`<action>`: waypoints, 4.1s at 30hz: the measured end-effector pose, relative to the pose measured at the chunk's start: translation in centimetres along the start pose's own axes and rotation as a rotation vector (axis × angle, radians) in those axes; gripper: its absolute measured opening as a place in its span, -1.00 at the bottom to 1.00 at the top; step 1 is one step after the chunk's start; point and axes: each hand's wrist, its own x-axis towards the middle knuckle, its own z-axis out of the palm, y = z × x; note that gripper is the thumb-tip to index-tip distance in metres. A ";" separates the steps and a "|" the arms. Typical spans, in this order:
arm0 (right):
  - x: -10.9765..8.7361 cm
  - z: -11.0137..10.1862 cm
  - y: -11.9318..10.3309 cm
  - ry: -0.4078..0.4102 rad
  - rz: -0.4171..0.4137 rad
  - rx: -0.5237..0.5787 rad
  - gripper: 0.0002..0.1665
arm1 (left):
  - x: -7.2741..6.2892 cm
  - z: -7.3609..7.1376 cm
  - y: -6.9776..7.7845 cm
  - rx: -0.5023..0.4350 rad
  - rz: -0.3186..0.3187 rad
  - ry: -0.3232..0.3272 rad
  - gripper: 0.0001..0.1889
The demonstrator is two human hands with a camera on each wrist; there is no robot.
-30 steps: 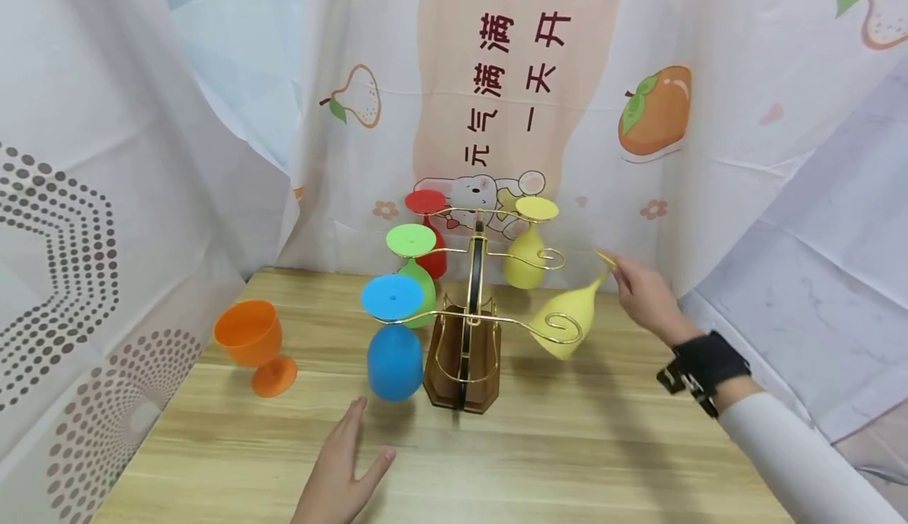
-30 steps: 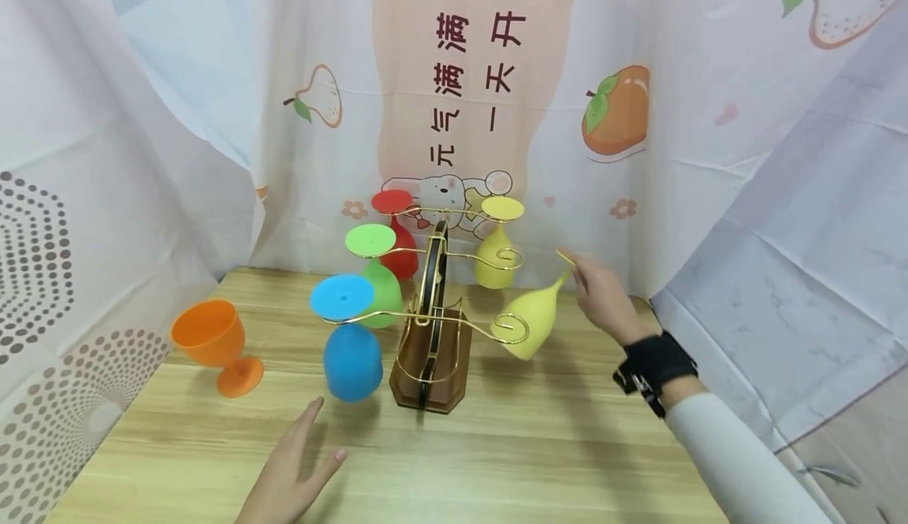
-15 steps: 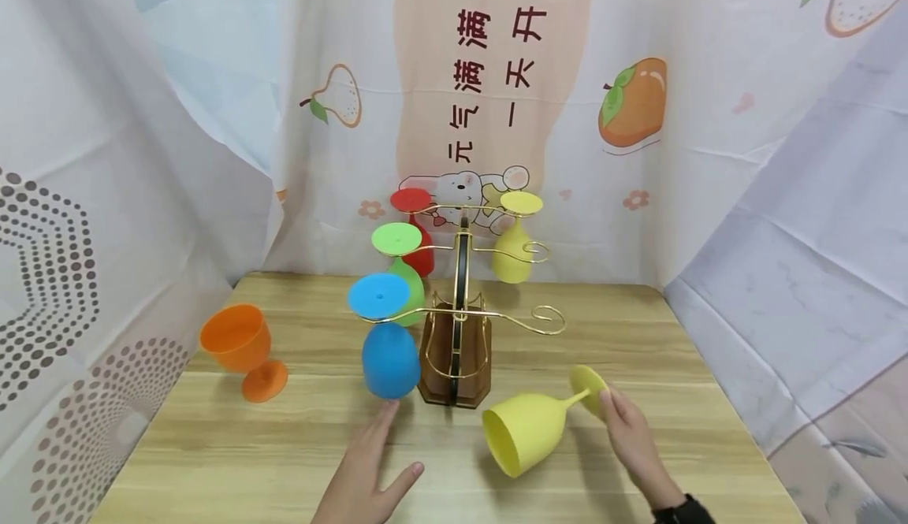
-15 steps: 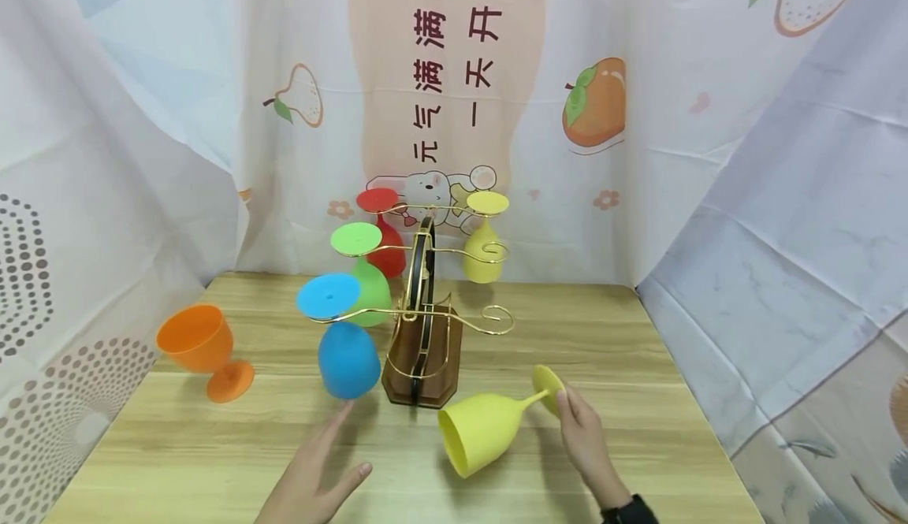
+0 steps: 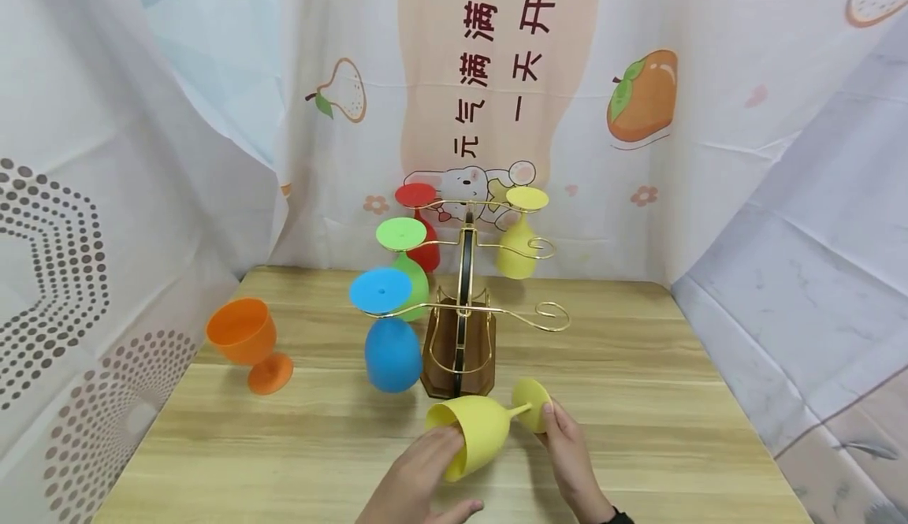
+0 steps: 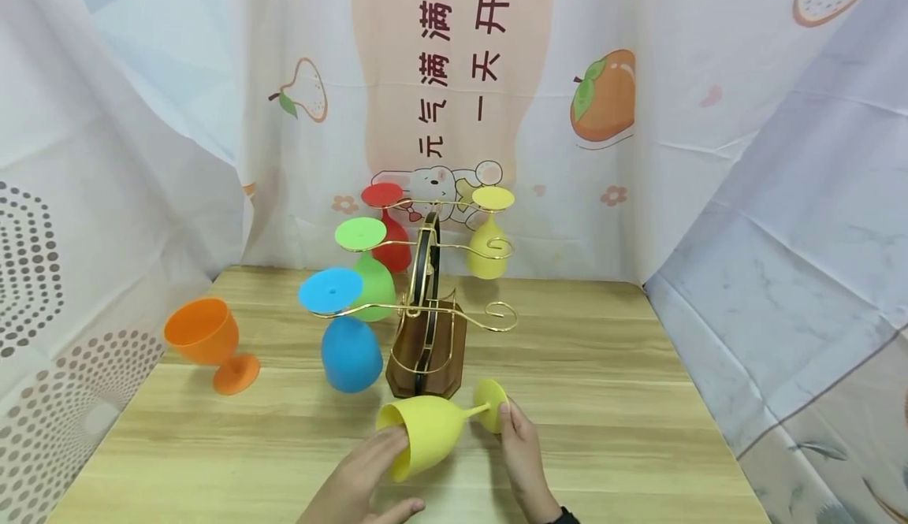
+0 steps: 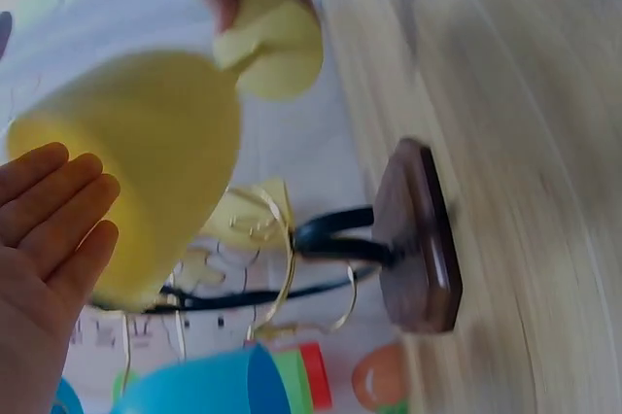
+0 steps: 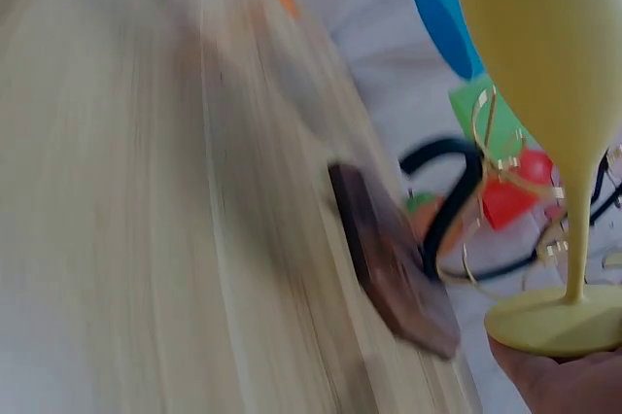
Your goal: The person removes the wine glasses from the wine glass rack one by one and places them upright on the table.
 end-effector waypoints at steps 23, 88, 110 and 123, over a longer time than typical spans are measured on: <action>1.2 -0.9 0.9 0.040 -0.491 -0.366 -0.43 | 0.3 -4.2 -1.3 0.017 -0.012 0.020 -0.69; 21.3 -8.5 -22.6 -0.167 -0.813 -1.106 -0.24 | -2.9 -5.3 -4.4 0.067 -0.803 -0.180 -0.17; 25.1 -6.1 -22.5 -0.397 -0.829 -1.193 -0.45 | -4.5 -3.4 -4.1 -0.037 -0.882 -0.298 -0.12; 23.5 -7.7 -20.3 -0.275 -0.852 -1.122 -0.48 | -4.4 -3.3 -3.9 -0.038 -0.885 -0.326 -0.13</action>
